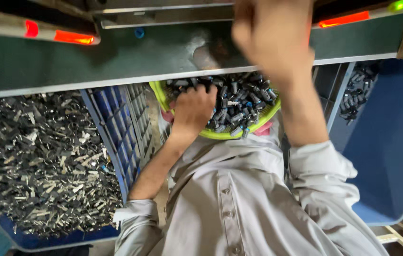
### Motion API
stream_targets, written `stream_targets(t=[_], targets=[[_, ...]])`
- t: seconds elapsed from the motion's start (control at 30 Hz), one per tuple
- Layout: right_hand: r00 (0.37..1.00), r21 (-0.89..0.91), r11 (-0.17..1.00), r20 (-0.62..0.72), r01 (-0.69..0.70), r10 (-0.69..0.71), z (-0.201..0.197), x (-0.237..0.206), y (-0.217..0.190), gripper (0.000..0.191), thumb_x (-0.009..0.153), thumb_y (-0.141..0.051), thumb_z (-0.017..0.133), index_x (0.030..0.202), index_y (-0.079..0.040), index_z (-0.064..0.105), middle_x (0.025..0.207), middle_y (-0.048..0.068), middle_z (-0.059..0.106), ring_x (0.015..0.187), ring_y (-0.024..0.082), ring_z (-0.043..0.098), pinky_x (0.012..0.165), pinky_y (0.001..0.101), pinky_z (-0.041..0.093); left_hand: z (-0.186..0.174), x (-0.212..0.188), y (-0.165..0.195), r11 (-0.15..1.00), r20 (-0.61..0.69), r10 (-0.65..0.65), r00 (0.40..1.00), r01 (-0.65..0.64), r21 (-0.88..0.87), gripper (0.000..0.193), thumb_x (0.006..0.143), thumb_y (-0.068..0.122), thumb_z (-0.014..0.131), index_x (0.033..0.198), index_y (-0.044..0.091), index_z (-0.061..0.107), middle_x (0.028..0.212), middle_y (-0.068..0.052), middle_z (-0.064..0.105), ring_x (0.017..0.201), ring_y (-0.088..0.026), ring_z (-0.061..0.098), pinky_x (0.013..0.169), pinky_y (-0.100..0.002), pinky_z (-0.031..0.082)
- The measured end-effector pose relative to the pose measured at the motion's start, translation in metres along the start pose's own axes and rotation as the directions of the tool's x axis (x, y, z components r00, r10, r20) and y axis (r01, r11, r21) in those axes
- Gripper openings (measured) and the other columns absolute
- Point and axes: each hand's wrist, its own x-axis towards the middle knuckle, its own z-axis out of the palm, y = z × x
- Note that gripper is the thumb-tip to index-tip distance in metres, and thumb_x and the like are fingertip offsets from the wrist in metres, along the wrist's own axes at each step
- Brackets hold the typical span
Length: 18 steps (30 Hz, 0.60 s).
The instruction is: The person picks small metal fittings one at a time from a green basket, turns and checks each fitting in both hands, and places it into the feed area of the machine in front of them. They occasionally reach into side bins of mixed parts and continue picking and loading fittings from the basket.
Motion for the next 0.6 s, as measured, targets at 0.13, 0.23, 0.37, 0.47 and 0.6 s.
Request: stream_targets(t=[0.13, 0.23, 0.37, 0.47, 0.6], targets=[[0.988, 0.368, 0.923, -0.146, 0.110, -0.060, -0.026, -0.033, -0.038, 0.019, 0.083, 0.013, 0.075, 0.095, -0.002, 0.072, 0.094, 0.009, 0.073, 0.086, 0.029, 0.072, 0.077, 0.0453, 0.057, 0.015, 0.002, -0.005, 0.992, 0.028, 0.120, 0.992, -0.120, 0.023, 0.003, 0.085, 0.021, 0.062, 0.087, 0.019, 0.063, 0.079, 0.000, 0.063, 0.076, -0.018, 0.066, 0.062, -0.036, 0.049], [0.984, 0.545, 0.826, -0.015, -0.141, 0.178, -0.019, -0.062, -0.050, 0.024, 0.084, 0.020, 0.075, 0.096, 0.000, 0.071, 0.096, 0.011, 0.074, 0.091, 0.025, 0.074, 0.076, 0.0329, 0.060, 0.019, 0.000, -0.003, 0.996, 0.030, 0.089, 0.996, -0.089, 0.005, 0.003, 0.083, 0.021, 0.063, 0.084, 0.019, 0.062, 0.079, 0.000, 0.064, 0.076, -0.020, 0.066, 0.063, -0.037, 0.050], [0.958, 0.558, 0.783, 0.085, -0.273, 0.274, -0.007, -0.097, -0.044, 0.021, 0.084, 0.018, 0.076, 0.095, 0.000, 0.069, 0.095, 0.012, 0.074, 0.091, 0.025, 0.076, 0.081, 0.0329, 0.060, 0.007, 0.000, 0.004, 1.000, 0.038, 0.006, 0.999, -0.006, -0.003, 0.009, 0.081, 0.020, 0.064, 0.089, 0.014, 0.065, 0.081, -0.002, 0.064, 0.079, -0.020, 0.065, 0.066, -0.037, 0.050], [0.950, 0.565, 0.766, 0.134, -0.308, 0.284, -0.007, -0.115, -0.036, 0.022, 0.082, 0.019, 0.072, 0.094, 0.001, 0.069, 0.095, 0.013, 0.074, 0.089, 0.025, 0.076, 0.080, 0.0327, 0.060, -0.017, -0.004, 0.001, 0.999, 0.009, 0.044, 0.999, -0.044, 0.005, 0.014, 0.078, 0.016, 0.064, 0.091, 0.012, 0.065, 0.084, -0.003, 0.062, 0.082, -0.021, 0.065, 0.070, -0.037, 0.051], [0.938, 0.643, 0.687, 0.177, -0.339, 0.296, -0.011, -0.122, -0.033, 0.019, 0.080, 0.012, 0.072, 0.094, -0.001, 0.069, 0.096, 0.012, 0.075, 0.091, 0.027, 0.075, 0.083, 0.0345, 0.060, -0.054, -0.019, -0.019, 0.914, -0.101, 0.083, 0.991, -0.116, -0.390, 0.020, 0.075, 0.005, 0.066, 0.095, 0.009, 0.067, 0.085, -0.007, 0.061, 0.083, -0.026, 0.064, 0.071, -0.041, 0.051]])
